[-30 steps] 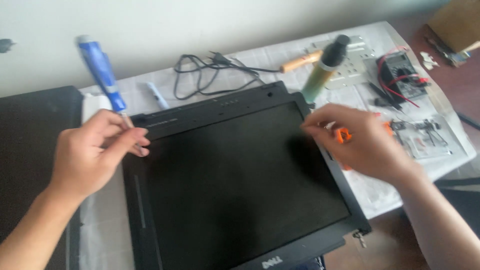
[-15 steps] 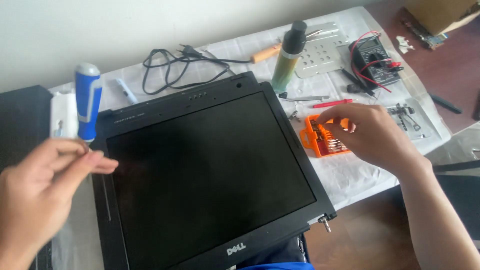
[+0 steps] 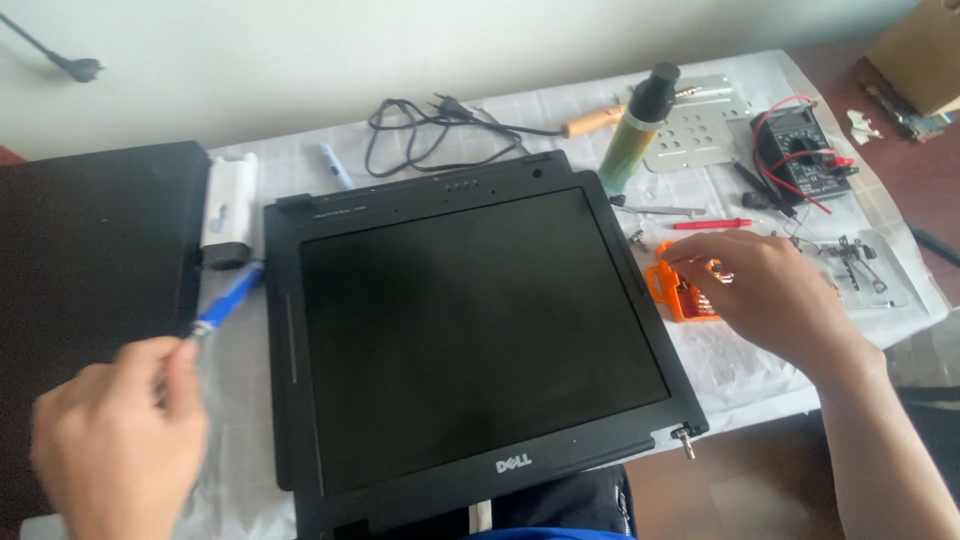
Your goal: Removing the screen bezel and internal components from a laptop using a screwdriver and prying actions.
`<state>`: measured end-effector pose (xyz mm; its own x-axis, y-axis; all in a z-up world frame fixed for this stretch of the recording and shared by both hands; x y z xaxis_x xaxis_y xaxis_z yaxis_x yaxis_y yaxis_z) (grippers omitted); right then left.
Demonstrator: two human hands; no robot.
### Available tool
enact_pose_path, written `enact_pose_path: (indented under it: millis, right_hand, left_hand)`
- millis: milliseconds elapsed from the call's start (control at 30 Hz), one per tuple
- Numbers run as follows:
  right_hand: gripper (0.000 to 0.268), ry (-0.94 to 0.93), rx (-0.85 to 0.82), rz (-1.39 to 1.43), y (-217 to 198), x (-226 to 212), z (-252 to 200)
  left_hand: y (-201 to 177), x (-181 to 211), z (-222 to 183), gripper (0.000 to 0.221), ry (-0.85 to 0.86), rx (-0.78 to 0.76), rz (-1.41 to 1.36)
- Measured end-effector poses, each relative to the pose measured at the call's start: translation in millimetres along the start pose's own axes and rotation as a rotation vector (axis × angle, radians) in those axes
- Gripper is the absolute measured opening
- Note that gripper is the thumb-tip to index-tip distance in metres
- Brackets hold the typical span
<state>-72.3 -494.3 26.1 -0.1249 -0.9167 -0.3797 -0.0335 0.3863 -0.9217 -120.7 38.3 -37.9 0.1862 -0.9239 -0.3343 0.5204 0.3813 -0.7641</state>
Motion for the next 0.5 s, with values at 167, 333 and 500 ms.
enact_pose_path:
  millis: [167,333,500]
  right_hand:
    - [0.021,-0.227,0.051,0.119,3,-29,1]
    - [0.029,-0.720,0.012,0.231,19,-90,18]
    - [0.042,-0.815,0.052,0.188,61,-150,65]
  left_hand:
    - [-42,25,23,0.009,0.040,-0.058,-0.030]
    - [-79,72,83,0.040,0.319,-0.063,-0.433]
    - [-60,150,136,0.048,0.536,-0.201,-0.607]
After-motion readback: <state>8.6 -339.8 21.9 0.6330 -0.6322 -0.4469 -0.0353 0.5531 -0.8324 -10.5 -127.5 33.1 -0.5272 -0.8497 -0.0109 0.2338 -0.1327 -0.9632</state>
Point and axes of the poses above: each hand's wrist, its own z-axis towards the middle knuckle, its own y-axis out of the palm, x = y × z, the point moved 6 cm from there along z, towards the middle knuckle, and after that the axes turned 9 degrees about z, right-handed, at the moved point
